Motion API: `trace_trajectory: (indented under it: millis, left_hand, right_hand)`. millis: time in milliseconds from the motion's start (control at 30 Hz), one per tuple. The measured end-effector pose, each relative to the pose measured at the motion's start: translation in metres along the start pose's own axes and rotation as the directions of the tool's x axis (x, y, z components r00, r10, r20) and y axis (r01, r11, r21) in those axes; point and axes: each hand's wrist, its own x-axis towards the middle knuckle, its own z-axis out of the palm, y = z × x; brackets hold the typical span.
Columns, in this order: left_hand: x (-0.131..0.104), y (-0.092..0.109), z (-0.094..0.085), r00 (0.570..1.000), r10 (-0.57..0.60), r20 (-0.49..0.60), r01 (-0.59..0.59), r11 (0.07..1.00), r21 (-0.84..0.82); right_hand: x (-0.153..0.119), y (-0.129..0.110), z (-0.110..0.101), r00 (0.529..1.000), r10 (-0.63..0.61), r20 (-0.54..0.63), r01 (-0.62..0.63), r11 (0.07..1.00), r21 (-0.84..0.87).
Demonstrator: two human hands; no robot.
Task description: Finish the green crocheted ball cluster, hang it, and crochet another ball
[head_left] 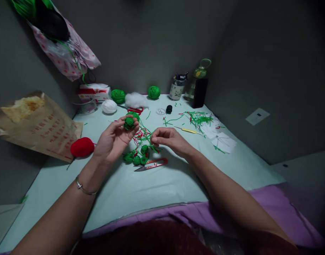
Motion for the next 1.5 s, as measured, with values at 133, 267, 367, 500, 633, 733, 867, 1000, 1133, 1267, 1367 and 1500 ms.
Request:
trace_trajectory:
  millis: [133, 267, 367, 500, 633, 733, 867, 1000, 1133, 1267, 1367, 1500]
  left_hand:
    - [0.0, 0.005, -0.004, 0.997, 0.001, -0.079, 0.003, 0.999, 0.043]
    - [-0.005, -0.004, 0.001, 0.994, -0.078, -0.07, 0.082, 0.995, 0.057]
    - [-0.007, -0.01, 0.004, 0.991, -0.136, 0.02, 0.134, 0.988, 0.077]
    - [-0.005, -0.006, 0.001, 0.995, -0.102, 0.006, 0.102, 0.995, 0.008]
    - [-0.002, 0.0, -0.007, 0.994, -0.096, 0.043, 0.093, 0.992, 0.08]
    - [-0.002, -0.004, -0.013, 0.989, -0.139, 0.058, 0.113, 0.942, 0.317]
    - [-0.004, -0.017, -0.018, 0.986, -0.058, 0.154, -0.062, 0.736, 0.674]
    - [-0.006, -0.027, -0.018, 0.921, -0.087, 0.38, -0.3, 0.464, 0.834]
    - [-0.009, -0.032, -0.014, 0.928, 0.047, 0.369, -0.357, 0.388, 0.85]
    - [-0.012, -0.037, -0.009, 0.984, 0.049, 0.171, -0.165, 0.617, 0.77]
    - [-0.013, -0.041, -0.005, 0.998, -0.027, 0.06, -0.015, 0.798, 0.602]
    - [-0.01, -0.038, -0.003, 0.998, -0.054, 0.025, 0.04, 0.919, 0.392]
  right_hand:
    - [0.001, -0.003, -0.004, 0.997, -0.019, -0.08, 0.018, 1.0, -0.021]
    - [0.0, -0.007, 0.005, 0.994, -0.074, -0.076, 0.072, 0.997, -0.027]
    - [0.0, -0.006, 0.012, 0.996, -0.081, 0.026, 0.083, 0.992, -0.091]
    - [-0.001, -0.002, 0.007, 0.999, 0.011, 0.048, -0.007, 0.996, -0.093]
    - [0.001, 0.001, -0.007, 0.999, 0.053, -0.009, -0.054, 0.992, -0.11]
    - [0.002, 0.003, -0.012, 0.994, 0.079, -0.075, -0.088, 0.988, -0.128]
    - [0.003, 0.003, -0.012, 0.995, 0.067, -0.071, -0.072, 0.994, -0.077]
    - [0.001, 0.0, -0.008, 0.995, 0.064, -0.078, -0.068, 0.997, -0.047]
    - [-0.001, -0.004, -0.003, 0.996, 0.038, -0.078, -0.042, 0.998, -0.039]
    - [-0.003, -0.004, 0.008, 0.998, 0.039, -0.047, -0.041, 0.998, -0.04]
    - [-0.004, -0.005, 0.018, 0.999, 0.039, 0.001, -0.039, 0.999, -0.024]
    - [-0.003, -0.006, 0.017, 0.999, 0.026, -0.035, -0.028, 0.997, -0.075]
